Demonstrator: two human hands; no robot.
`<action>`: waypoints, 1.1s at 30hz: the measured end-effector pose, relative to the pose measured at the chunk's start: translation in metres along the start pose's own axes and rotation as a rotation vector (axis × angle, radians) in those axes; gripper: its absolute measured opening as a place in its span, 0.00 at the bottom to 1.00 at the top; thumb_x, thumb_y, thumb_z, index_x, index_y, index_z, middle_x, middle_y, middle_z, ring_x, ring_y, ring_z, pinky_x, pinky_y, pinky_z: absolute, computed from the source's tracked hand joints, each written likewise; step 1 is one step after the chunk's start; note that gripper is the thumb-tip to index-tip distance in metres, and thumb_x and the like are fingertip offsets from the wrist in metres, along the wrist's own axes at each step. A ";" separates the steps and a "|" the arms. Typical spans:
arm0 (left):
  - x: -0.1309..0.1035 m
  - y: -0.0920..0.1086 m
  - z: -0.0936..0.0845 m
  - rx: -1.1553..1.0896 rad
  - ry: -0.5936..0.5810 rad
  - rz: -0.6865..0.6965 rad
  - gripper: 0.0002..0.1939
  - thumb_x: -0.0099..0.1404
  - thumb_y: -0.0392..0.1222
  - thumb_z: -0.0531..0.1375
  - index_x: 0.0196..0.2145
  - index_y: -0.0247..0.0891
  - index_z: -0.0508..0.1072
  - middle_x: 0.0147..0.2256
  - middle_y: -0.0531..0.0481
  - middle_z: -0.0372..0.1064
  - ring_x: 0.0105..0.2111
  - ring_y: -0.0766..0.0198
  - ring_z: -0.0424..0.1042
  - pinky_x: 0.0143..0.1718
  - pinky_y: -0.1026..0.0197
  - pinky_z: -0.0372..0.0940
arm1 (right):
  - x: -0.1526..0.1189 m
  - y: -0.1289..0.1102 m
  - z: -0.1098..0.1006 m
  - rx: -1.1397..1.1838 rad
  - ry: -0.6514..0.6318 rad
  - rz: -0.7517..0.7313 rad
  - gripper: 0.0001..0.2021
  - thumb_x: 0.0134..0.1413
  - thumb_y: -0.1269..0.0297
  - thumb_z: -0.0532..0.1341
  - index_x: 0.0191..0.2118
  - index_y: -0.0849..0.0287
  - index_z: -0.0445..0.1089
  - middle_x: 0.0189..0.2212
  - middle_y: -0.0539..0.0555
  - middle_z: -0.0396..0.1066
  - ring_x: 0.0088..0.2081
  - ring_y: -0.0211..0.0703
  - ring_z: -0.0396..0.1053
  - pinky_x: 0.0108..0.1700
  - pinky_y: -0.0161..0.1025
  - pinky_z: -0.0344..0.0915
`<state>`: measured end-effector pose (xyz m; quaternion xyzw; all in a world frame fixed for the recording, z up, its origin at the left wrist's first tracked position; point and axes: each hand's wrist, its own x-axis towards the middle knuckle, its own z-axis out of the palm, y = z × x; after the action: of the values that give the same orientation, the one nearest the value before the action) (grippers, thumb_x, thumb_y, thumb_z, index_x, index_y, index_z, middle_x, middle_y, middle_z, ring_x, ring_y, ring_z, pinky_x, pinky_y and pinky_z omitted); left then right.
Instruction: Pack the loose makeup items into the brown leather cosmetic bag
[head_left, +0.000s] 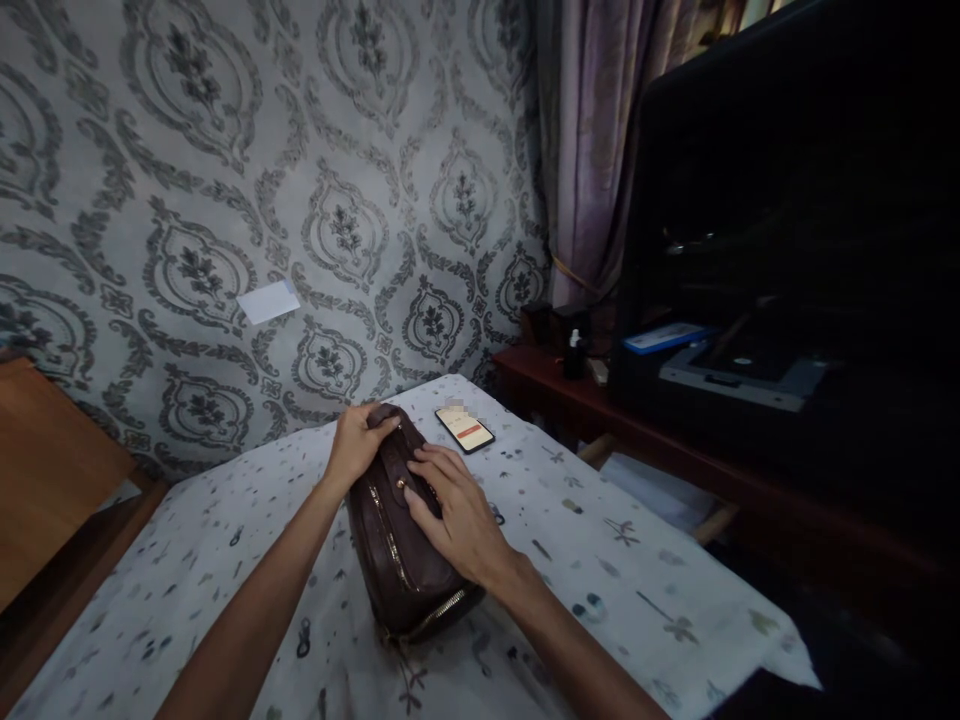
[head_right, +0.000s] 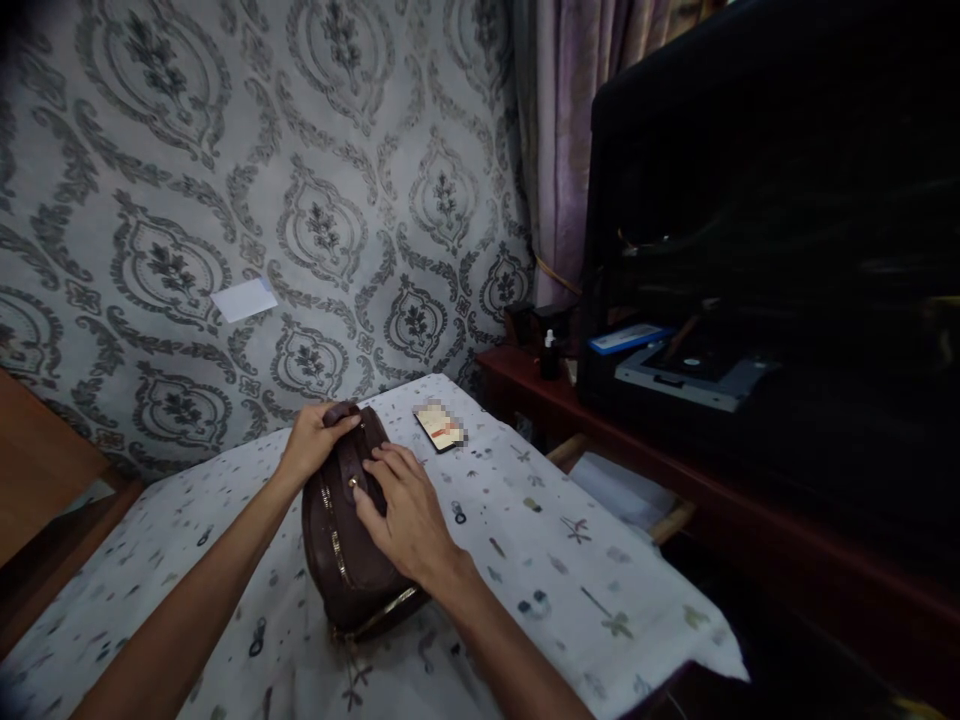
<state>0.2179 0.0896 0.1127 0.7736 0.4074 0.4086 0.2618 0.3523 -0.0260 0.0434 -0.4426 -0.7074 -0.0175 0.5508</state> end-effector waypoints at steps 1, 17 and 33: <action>-0.002 0.001 0.000 0.009 0.001 -0.001 0.13 0.53 0.50 0.61 0.23 0.36 0.71 0.20 0.56 0.63 0.23 0.67 0.59 0.26 0.64 0.55 | 0.000 0.000 0.000 0.001 0.002 -0.001 0.12 0.61 0.66 0.57 0.47 0.63 0.72 0.47 0.63 0.73 0.55 0.53 0.66 0.58 0.54 0.66; -0.013 -0.008 -0.018 0.009 -0.059 0.065 0.15 0.53 0.44 0.64 0.40 0.38 0.76 0.39 0.48 0.76 0.41 0.58 0.72 0.45 0.58 0.64 | -0.006 0.000 -0.003 -0.018 0.003 0.014 0.15 0.62 0.64 0.56 0.51 0.60 0.71 0.54 0.63 0.71 0.59 0.52 0.65 0.59 0.55 0.64; -0.025 -0.026 -0.044 0.154 0.147 -0.023 0.07 0.53 0.43 0.58 0.24 0.37 0.72 0.23 0.55 0.69 0.27 0.63 0.65 0.30 0.64 0.58 | -0.013 -0.024 -0.004 -0.144 -0.086 -0.070 0.15 0.58 0.64 0.60 0.51 0.56 0.71 0.53 0.60 0.72 0.58 0.54 0.65 0.61 0.60 0.58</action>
<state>0.1613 0.0858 0.1064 0.7546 0.4647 0.4287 0.1757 0.3396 -0.0507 0.0461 -0.4562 -0.7425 -0.0685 0.4857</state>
